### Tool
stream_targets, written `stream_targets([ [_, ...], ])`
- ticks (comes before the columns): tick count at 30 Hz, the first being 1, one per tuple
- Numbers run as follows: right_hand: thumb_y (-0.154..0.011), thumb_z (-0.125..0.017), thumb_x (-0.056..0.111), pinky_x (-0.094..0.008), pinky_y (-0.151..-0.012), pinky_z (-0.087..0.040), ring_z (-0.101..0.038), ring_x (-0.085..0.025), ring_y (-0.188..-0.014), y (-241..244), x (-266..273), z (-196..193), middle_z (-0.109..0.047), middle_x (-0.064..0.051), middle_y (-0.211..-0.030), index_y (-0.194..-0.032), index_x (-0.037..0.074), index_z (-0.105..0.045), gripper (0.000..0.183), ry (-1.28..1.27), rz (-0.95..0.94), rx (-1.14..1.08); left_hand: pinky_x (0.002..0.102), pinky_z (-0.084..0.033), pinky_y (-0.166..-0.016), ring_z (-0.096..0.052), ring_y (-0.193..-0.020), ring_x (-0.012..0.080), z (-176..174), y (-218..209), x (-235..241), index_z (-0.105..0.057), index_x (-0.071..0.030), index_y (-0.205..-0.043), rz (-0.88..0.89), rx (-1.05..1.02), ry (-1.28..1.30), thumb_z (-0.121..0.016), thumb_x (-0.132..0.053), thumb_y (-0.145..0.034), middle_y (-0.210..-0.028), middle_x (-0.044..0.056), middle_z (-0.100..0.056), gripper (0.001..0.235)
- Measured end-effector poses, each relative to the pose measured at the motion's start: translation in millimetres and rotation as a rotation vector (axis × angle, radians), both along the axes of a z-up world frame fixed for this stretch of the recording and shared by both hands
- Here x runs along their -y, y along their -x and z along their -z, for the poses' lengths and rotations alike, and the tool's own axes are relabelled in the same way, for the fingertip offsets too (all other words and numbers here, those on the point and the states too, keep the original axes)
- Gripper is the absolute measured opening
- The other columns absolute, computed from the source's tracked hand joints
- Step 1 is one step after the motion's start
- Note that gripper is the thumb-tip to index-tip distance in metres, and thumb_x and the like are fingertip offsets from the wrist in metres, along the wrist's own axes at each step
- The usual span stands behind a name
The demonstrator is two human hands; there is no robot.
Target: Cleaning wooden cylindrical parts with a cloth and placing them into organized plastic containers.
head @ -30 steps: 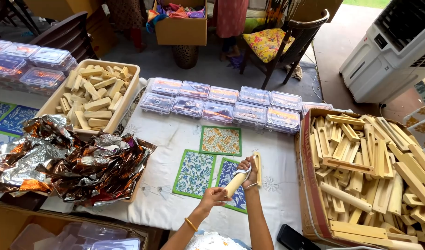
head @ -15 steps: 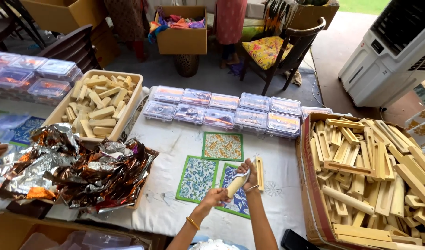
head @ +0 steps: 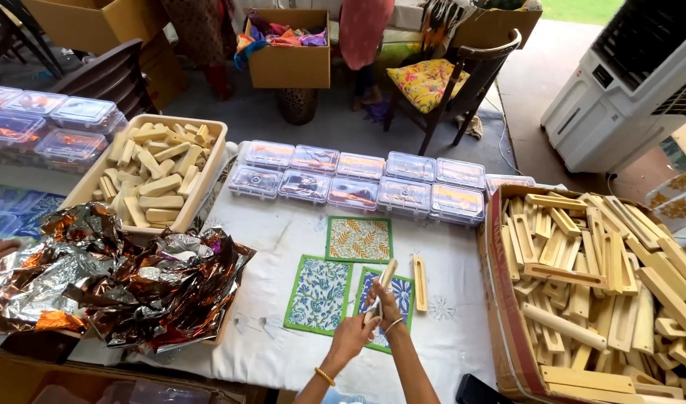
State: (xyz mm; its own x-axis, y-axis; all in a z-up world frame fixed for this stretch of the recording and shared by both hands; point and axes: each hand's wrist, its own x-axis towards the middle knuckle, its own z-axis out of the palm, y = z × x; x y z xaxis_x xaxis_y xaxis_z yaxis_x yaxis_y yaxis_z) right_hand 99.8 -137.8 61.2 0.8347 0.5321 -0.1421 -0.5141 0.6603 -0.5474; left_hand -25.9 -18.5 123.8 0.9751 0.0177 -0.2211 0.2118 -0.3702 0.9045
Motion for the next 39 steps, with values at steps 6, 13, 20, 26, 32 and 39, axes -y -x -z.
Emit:
stream_targets([
  [6,-0.095,-0.074,0.035,-0.028,-0.058,-0.051,-0.053,-0.009,-0.058,-22.9,20.8,-40.9,-0.05,0.003,-0.068,-0.09,0.015,-0.052,0.03,0.122,0.143,-0.075,0.026,-0.046,-0.045,-0.066,-0.055,0.0119,18.0,4.0,-5.1,-0.069,-0.008,-0.085,0.139,-0.134,0.353,-0.043,-0.055,-0.105,-0.065,0.004,-0.069,0.058],
  [13,-0.099,-0.071,0.032,-0.024,-0.057,-0.049,-0.049,-0.006,-0.057,-18.6,-7.7,-18.3,-0.05,0.005,-0.07,-0.092,0.012,-0.057,0.026,-0.571,0.005,-0.18,0.016,-0.031,-0.043,-0.039,-0.049,0.0,30.5,-20.1,-1.0,-0.058,-0.015,-0.085,0.03,-0.445,1.413,-0.053,-0.059,-0.105,-0.062,-0.011,-0.044,0.049],
  [20,-0.098,-0.068,0.025,-0.026,-0.056,-0.046,-0.043,-0.006,-0.054,-21.5,10.2,-30.5,-0.043,0.006,-0.065,-0.077,0.016,-0.05,0.029,-0.181,0.073,-0.249,0.018,-0.032,-0.048,-0.041,-0.056,0.0022,37.6,-9.5,-4.5,-0.057,-0.015,-0.086,0.071,-0.339,1.085,-0.054,-0.06,-0.103,-0.067,-0.009,-0.047,0.048],
  [26,-0.097,-0.068,0.029,-0.024,-0.057,-0.044,-0.041,-0.006,-0.053,-34.3,31.2,-43.7,-0.041,0.006,-0.062,-0.08,0.014,-0.052,0.027,-0.422,0.086,-0.277,0.018,-0.033,-0.046,-0.05,-0.056,0.0039,-19.3,6.0,-7.2,-0.062,-0.013,-0.085,0.217,-0.262,0.909,-0.04,-0.067,-0.102,-0.066,-0.007,-0.055,0.06],
  [32,-0.1,-0.068,0.027,-0.024,-0.056,-0.042,-0.04,-0.005,-0.054,-8.7,0.6,-55.1,-0.04,0.006,-0.062,-0.078,0.015,-0.049,0.032,-0.473,0.144,-0.242,0.028,-0.052,-0.043,-0.066,-0.047,0.015,1.0,-20.7,-11.3,-0.069,-0.004,-0.072,0.013,0.116,0.407,-0.045,-0.064,-0.101,-0.057,0.007,-0.067,0.071],
  [39,-0.094,-0.074,0.03,-0.027,-0.052,-0.045,-0.048,-0.011,-0.054,21.4,-12.8,-82.0,-0.044,0.004,-0.062,-0.076,0.016,-0.047,0.035,0.042,0.088,-0.126,0.041,-0.056,-0.06,-0.073,-0.066,0.0242,-23.9,-44.0,-36.3,-0.075,-0.015,-0.087,-0.224,0.163,-0.469,-0.054,-0.068,-0.09,-0.07,0.008,-0.075,0.058],
])
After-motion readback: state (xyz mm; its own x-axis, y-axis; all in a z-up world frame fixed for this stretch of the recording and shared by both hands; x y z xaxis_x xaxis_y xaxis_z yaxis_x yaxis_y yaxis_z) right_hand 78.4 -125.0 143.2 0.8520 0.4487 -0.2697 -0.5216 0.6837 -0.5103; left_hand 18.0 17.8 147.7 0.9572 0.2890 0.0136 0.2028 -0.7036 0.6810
